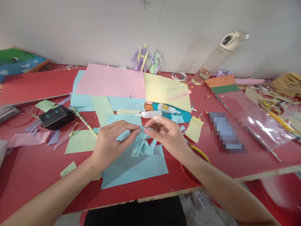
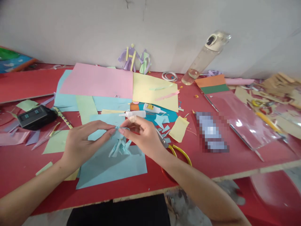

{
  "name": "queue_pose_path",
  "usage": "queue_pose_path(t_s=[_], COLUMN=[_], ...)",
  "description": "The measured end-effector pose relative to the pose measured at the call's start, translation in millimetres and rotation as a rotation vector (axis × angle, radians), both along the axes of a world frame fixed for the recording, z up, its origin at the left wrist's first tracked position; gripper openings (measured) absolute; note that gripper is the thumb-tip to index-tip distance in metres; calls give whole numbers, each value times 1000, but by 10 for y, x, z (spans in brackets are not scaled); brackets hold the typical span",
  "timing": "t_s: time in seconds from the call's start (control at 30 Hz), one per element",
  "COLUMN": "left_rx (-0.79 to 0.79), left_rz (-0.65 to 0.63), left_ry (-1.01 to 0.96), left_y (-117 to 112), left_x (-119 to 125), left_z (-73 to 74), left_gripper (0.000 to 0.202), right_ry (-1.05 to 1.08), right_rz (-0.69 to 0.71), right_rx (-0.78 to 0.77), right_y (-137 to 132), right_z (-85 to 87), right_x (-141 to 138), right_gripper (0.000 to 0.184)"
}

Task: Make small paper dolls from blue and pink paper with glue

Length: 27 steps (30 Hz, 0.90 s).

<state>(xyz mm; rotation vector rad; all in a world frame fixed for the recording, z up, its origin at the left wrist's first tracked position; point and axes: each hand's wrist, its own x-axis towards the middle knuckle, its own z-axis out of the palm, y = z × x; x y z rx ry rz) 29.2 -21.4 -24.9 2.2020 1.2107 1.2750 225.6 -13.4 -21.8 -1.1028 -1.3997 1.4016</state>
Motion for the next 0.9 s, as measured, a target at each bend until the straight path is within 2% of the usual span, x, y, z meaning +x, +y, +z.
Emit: queue_pose_path(t_s=[0.17,0.43,0.77,0.9], left_rx=[237,359,370,281], left_rz=[4,-36,-52,-21], left_ry=[52,117,117,99], left_y=[30,56,55,56], left_x=[-1,-14,-35,-42], left_z=[-31,-32,-44,-37], left_gripper=[11,14,18,15], right_ry=[-16,-117,-133,-154], right_rz=[-18,-73,-66,-56], right_rx=[67,210,291,307], right_y=[-27,-73,-71,-75], right_z=[-39,-67,-84,-44], right_x=[-16,-11,-9,-9], right_gripper=[11,6,2,2])
